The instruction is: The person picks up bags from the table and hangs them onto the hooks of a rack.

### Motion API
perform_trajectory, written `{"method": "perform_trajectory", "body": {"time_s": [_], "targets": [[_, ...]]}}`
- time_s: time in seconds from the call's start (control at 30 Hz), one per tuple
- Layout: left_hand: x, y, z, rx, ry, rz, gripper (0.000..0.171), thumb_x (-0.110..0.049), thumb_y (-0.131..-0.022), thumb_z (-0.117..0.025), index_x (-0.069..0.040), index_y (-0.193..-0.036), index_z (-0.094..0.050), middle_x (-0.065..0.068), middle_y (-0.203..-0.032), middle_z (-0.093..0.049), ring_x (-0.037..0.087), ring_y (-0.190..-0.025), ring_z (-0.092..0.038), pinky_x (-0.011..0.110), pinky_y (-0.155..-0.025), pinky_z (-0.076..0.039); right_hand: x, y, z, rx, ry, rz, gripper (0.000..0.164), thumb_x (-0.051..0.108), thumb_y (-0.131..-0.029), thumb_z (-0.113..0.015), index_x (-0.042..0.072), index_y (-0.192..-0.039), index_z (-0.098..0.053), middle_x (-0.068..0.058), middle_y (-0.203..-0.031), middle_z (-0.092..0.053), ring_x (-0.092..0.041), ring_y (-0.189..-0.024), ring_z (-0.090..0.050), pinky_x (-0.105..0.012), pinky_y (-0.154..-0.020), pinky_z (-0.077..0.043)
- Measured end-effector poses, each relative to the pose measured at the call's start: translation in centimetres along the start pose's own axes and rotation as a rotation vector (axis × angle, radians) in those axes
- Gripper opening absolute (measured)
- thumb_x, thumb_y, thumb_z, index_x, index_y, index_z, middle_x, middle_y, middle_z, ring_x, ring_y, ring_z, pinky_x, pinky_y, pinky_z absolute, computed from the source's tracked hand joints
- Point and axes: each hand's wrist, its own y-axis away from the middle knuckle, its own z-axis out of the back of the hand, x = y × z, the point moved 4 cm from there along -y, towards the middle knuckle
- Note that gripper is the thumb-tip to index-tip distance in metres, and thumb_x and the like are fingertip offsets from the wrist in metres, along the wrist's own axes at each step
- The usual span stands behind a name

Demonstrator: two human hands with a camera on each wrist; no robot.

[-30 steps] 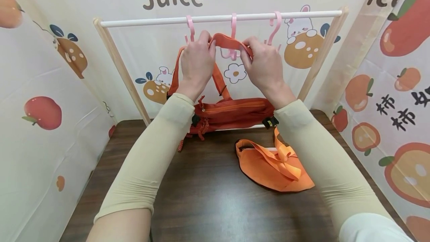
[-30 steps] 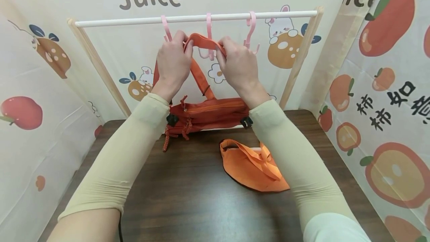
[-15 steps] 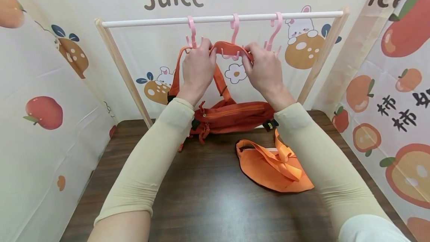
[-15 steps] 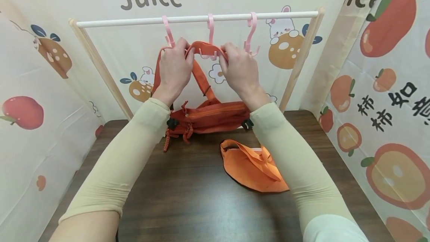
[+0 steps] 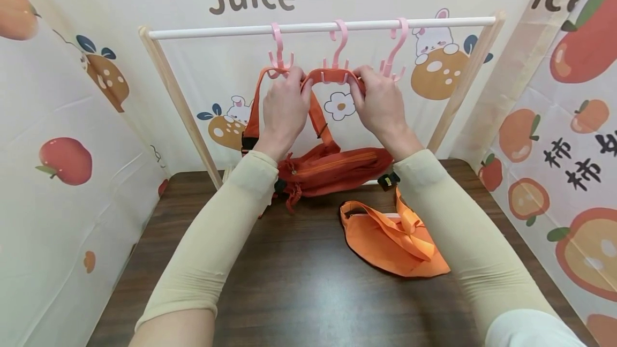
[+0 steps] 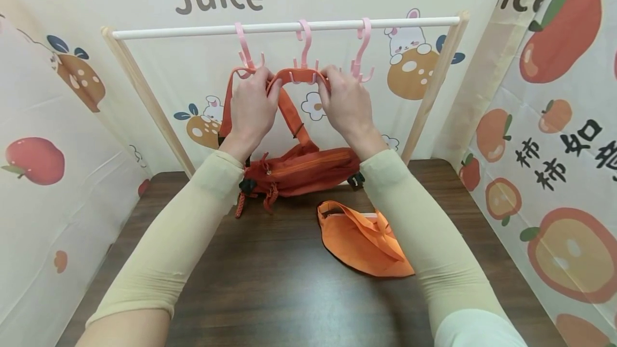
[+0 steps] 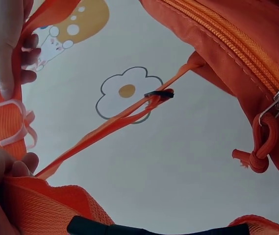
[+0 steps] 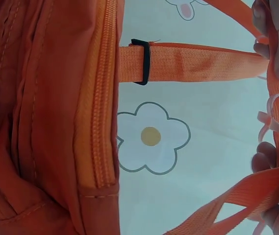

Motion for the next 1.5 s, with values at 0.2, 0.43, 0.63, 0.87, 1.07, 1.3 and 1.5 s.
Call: {"method": "perform_trajectory", "body": {"time_s": [0.2, 0.43, 0.63, 0.87, 1.07, 1.3, 1.5], "targets": [[0.3, 0.7, -0.3, 0.001, 0.044, -0.001, 0.024, -0.033, -0.110, -0.059, -0.010, -0.115, -0.064, 0.002, -0.076, -0.061, 0.018, -0.060, -0.055, 0.031, -0.053, -0.044, -0.2, 0.0, -0.7, 0.043, -0.016, -0.032, 0.033, 0.030, -0.112, -0.053, 0.002, -0.121, -0.068, -0.012, -0.089, -0.067, -0.025, -0.070, -0.060, -0.035, -0.065, -0.049], [0.6, 1.4, -0.5, 0.003, 0.080, 0.017, 0.024, -0.034, -0.111, -0.059, -0.010, -0.112, -0.065, 0.001, -0.073, -0.060, 0.017, -0.057, -0.054, 0.032, -0.050, -0.042, -0.4, 0.2, -1.4, 0.061, -0.020, -0.039, 0.033, 0.029, -0.113, -0.051, 0.001, -0.118, -0.067, -0.013, -0.090, -0.068, -0.028, -0.072, -0.062, -0.040, -0.068, -0.052], [1.0, 2.2, -0.8, 0.005, 0.098, 0.042, 0.025, -0.032, -0.111, -0.058, -0.009, -0.113, -0.065, 0.001, -0.072, -0.060, 0.017, -0.057, -0.054, 0.033, -0.051, -0.041, -0.8, 0.7, -2.2, 0.114, -0.024, -0.072, 0.029, 0.026, -0.114, -0.050, 0.001, -0.120, -0.064, -0.014, -0.097, -0.069, -0.029, -0.078, -0.062, -0.043, -0.074, -0.054], [2.2, 3.6, -1.6, 0.020, 0.118, 0.059, 0.021, -0.031, -0.111, -0.058, -0.010, -0.111, -0.062, 0.000, -0.073, -0.057, 0.017, -0.058, -0.052, 0.033, -0.052, -0.041, -1.4, 1.4, -3.3, 0.160, -0.030, -0.111, 0.025, 0.020, -0.113, -0.052, 0.000, -0.125, -0.062, -0.016, -0.105, -0.069, -0.030, -0.084, -0.062, -0.043, -0.079, -0.058], [3.1, 4.5, -2.1, 0.021, 0.118, 0.090, 0.023, -0.031, -0.111, -0.059, -0.011, -0.120, -0.066, 0.004, -0.090, -0.068, 0.019, -0.067, -0.055, 0.034, -0.058, -0.045, -2.1, 2.1, -3.9, 0.171, -0.034, -0.118, 0.028, 0.023, -0.114, -0.048, -0.001, -0.123, -0.061, -0.016, -0.099, -0.068, -0.031, -0.080, -0.060, -0.044, -0.072, -0.054], [4.1, 5.4, -2.8, 0.014, 0.108, 0.099, 0.025, -0.025, -0.108, -0.065, -0.010, -0.128, -0.065, 0.008, -0.107, -0.071, 0.022, -0.082, -0.062, 0.038, -0.070, -0.053, -3.1, 2.9, -4.6, 0.193, -0.019, -0.152, 0.034, 0.029, -0.115, -0.044, 0.001, -0.127, -0.059, -0.013, -0.092, -0.061, -0.030, -0.077, -0.056, -0.042, -0.069, -0.050], [5.0, 6.1, -3.5, 0.025, 0.101, 0.120, 0.026, -0.022, -0.107, -0.067, -0.008, -0.129, -0.064, 0.010, -0.110, -0.070, 0.024, -0.089, -0.064, 0.041, -0.076, -0.056, -3.9, 3.7, -5.0, 0.192, -0.023, -0.165, 0.037, 0.029, -0.115, -0.043, 0.001, -0.134, -0.059, -0.014, -0.096, -0.062, -0.032, -0.079, -0.057, -0.047, -0.072, -0.052]]}}
